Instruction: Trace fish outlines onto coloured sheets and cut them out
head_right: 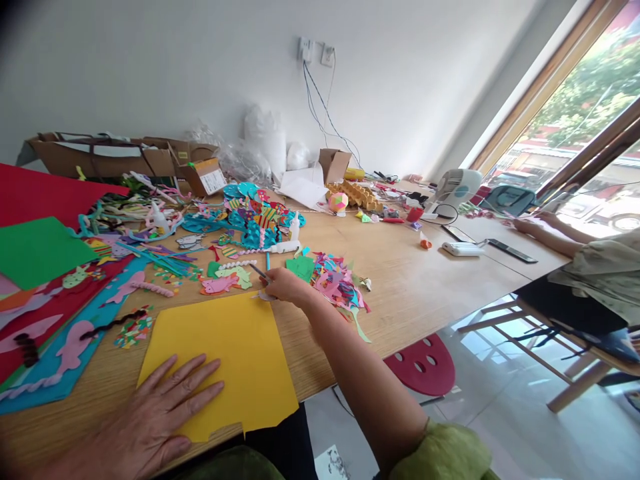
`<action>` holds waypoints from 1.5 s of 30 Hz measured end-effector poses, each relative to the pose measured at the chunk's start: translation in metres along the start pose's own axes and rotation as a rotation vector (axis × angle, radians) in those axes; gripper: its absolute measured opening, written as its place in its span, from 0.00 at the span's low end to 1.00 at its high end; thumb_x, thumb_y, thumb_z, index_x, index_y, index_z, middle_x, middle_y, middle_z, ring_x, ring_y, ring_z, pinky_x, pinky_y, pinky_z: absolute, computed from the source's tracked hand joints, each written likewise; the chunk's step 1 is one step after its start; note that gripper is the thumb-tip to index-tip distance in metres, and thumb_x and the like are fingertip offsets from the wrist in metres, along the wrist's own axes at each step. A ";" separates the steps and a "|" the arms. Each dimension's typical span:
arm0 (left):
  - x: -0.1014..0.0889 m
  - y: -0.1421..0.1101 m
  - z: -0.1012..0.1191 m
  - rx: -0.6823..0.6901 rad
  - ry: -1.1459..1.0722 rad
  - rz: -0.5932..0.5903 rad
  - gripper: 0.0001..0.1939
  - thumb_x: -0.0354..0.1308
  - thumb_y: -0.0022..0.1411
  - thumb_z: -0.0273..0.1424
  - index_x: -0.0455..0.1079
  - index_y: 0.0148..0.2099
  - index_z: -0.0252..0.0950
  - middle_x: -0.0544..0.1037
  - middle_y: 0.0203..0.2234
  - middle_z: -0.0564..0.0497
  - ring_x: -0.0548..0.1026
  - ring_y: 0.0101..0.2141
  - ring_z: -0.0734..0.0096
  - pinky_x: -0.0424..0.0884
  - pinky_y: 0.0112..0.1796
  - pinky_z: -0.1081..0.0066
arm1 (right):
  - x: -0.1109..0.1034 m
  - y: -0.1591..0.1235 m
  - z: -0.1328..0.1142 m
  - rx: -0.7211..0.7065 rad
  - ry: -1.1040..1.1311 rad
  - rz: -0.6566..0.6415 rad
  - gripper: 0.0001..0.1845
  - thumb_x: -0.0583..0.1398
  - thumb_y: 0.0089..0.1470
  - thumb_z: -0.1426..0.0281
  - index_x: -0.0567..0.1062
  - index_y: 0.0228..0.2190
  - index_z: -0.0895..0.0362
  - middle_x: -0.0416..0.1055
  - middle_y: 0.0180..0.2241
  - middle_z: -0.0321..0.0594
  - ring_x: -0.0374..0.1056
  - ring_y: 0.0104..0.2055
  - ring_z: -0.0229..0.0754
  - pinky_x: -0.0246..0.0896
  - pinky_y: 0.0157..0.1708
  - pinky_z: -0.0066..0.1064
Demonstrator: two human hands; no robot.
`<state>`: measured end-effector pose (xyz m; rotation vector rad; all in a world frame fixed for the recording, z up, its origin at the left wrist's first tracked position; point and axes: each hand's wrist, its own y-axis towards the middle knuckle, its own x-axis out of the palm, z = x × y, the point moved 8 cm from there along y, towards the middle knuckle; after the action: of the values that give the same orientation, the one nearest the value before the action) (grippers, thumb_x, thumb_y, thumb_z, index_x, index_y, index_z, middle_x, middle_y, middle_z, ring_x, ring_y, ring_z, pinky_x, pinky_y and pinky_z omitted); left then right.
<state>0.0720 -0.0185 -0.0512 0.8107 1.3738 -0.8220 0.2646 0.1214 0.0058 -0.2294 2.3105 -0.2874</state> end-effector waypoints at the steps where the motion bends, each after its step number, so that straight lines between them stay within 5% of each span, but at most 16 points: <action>1: 0.000 0.000 -0.002 -0.008 0.009 0.020 0.30 0.43 0.63 0.49 0.36 0.64 0.55 0.54 0.61 0.55 0.58 0.58 0.55 0.57 0.55 0.53 | -0.002 0.003 0.004 0.003 -0.006 0.004 0.20 0.55 0.40 0.80 0.75 0.38 0.61 0.62 0.21 0.33 0.55 0.21 0.32 0.49 0.20 0.23; 8: 0.001 0.011 -0.012 -0.031 -0.005 0.004 0.28 0.41 0.63 0.50 0.44 0.64 0.54 0.55 0.61 0.53 0.59 0.58 0.54 0.55 0.55 0.52 | -0.014 -0.012 0.015 -0.018 -0.012 0.021 0.24 0.54 0.38 0.80 0.74 0.41 0.60 0.64 0.23 0.33 0.58 0.23 0.33 0.49 0.22 0.23; 16: -0.002 0.022 -0.019 -0.057 -0.033 -0.026 0.28 0.40 0.64 0.50 0.47 0.63 0.53 0.54 0.62 0.52 0.55 0.60 0.54 0.52 0.56 0.49 | -0.002 -0.046 0.010 -0.063 0.158 0.017 0.21 0.53 0.40 0.78 0.73 0.39 0.59 0.64 0.24 0.33 0.58 0.22 0.31 0.50 0.20 0.22; 24: -0.005 0.018 -0.007 -0.013 -0.038 -0.035 0.28 0.43 0.63 0.49 0.48 0.63 0.52 0.56 0.61 0.52 0.56 0.59 0.53 0.53 0.56 0.49 | 0.015 -0.065 -0.003 -0.133 0.082 -0.074 0.23 0.52 0.41 0.81 0.74 0.40 0.59 0.57 0.20 0.30 0.53 0.20 0.30 0.47 0.19 0.22; 31: -0.002 0.011 0.007 -0.002 -0.075 -0.113 0.29 0.44 0.64 0.47 0.42 0.64 0.53 0.53 0.62 0.52 0.55 0.60 0.51 0.54 0.55 0.44 | 0.028 -0.062 0.000 -0.140 -0.076 -0.078 0.27 0.54 0.41 0.81 0.75 0.45 0.55 0.56 0.17 0.29 0.52 0.20 0.31 0.48 0.22 0.23; 45: -0.003 0.025 -0.019 -0.046 -0.082 -0.060 0.29 0.38 0.63 0.51 0.42 0.64 0.54 0.52 0.63 0.53 0.52 0.61 0.54 0.50 0.56 0.47 | 0.026 -0.032 0.012 -0.097 -0.054 -0.052 0.27 0.54 0.41 0.80 0.74 0.44 0.54 0.63 0.21 0.32 0.55 0.20 0.31 0.47 0.19 0.22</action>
<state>0.0846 0.0103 -0.0485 0.6962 1.3451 -0.8577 0.2578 0.0823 -0.0115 -0.3419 2.2704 -0.1927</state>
